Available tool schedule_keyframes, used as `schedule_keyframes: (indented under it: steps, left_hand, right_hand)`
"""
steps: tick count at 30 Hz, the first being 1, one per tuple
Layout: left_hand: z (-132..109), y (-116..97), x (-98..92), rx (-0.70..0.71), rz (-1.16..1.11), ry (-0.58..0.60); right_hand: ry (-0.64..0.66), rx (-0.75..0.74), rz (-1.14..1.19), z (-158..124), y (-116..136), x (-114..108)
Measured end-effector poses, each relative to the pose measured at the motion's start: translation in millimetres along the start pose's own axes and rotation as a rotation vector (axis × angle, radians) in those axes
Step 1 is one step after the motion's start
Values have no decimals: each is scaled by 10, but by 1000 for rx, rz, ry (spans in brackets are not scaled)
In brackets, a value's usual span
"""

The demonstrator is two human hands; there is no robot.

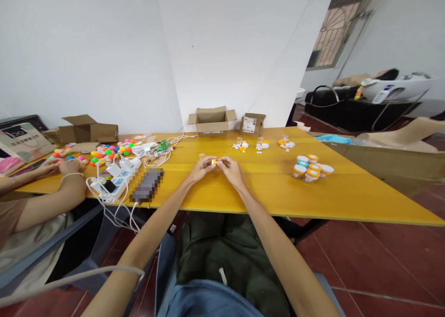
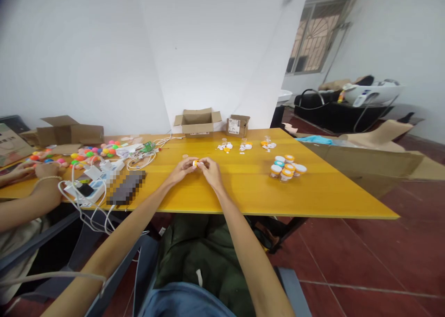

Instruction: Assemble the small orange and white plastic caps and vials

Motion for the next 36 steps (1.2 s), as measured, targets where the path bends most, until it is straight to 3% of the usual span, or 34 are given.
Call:
schedule_keyframes:
  steps: [9, 23, 36]
  left_hand:
    - [-27, 41, 11, -67, -6, -3]
    - [-54, 107, 63, -158, -133, -9]
    - [-42, 46, 59, -142, -100, -20]
  right_hand:
    - [37, -4, -123, -42, 58, 53]
    - [-16, -183, -398, -154, 274, 83]
    - [-46, -183, -381, -152, 273, -10]
Point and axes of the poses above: each hand's wrist, its own z-axis towards the middle knuckle, its own x-axis out of the palm, y = z × x, the point moved 10 cm from there along z, towards the middle knuckle, and after that the axes turned 10 degrees about x, right-handed, at the moved point
